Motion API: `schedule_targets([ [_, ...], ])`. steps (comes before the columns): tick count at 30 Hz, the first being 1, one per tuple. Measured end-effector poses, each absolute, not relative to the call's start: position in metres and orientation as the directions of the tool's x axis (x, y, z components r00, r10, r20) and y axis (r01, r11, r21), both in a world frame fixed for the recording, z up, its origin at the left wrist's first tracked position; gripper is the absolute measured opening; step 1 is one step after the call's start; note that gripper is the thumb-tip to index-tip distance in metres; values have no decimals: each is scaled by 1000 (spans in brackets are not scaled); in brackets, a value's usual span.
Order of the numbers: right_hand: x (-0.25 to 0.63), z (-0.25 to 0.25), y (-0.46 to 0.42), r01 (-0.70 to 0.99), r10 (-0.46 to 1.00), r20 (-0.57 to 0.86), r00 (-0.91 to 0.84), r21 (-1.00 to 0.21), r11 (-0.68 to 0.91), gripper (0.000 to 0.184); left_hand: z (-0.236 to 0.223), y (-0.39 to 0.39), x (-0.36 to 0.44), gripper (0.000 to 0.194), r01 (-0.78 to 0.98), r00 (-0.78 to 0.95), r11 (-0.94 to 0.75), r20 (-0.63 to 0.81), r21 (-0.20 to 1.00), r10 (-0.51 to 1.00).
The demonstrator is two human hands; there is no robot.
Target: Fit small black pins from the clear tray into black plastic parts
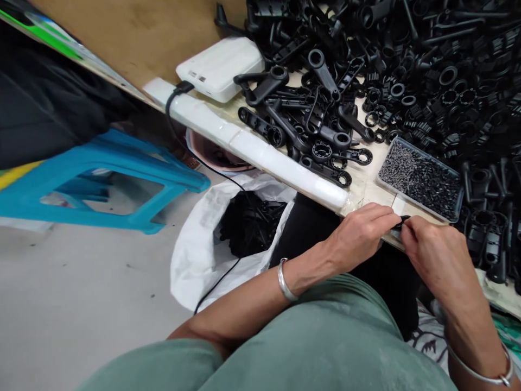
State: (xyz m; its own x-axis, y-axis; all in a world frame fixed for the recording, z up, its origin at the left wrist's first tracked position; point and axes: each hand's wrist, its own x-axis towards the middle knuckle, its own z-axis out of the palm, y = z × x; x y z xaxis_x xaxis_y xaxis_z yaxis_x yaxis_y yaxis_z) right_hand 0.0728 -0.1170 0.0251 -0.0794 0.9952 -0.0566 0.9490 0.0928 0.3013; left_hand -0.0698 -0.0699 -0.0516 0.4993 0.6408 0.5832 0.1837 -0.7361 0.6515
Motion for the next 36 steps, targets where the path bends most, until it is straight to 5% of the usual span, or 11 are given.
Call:
schedule_targets([
  [3,57,30,-116,913,994,-108,-7,405,50,22,-54,-69,-69,19,174,449,-742,618,648,645],
  [5,58,31,-115,933,993,-113,25,358,17,22,-55,-69,-68,16,164,424,-743,634,649,647],
  [7,71,27,-115,989,992,-122,43,143,-26,22,-56,-70,-67,12,151,392,-746,654,648,647],
  [9,88,21,-120,967,984,-149,97,-220,-129,25,-56,-73,-67,10,146,345,-742,669,654,658],
  [12,105,11,-131,662,934,-95,344,-681,-313,32,-53,-79,-66,12,146,284,-718,667,680,689],
  [15,99,4,-139,296,852,-133,506,-901,-316,63,-50,-84,-63,12,140,245,-699,660,701,710],
  [18,84,0,-139,12,848,-220,482,-966,-258,77,-47,-88,-58,11,118,203,-708,681,696,703],
  [23,73,-4,-131,-190,819,-246,519,-967,-170,57,-42,-91,-56,12,116,202,-696,670,708,715],
  [36,79,6,-120,-195,818,-322,477,-946,-259,42,-36,-94,-55,12,134,185,-687,663,714,725],
])
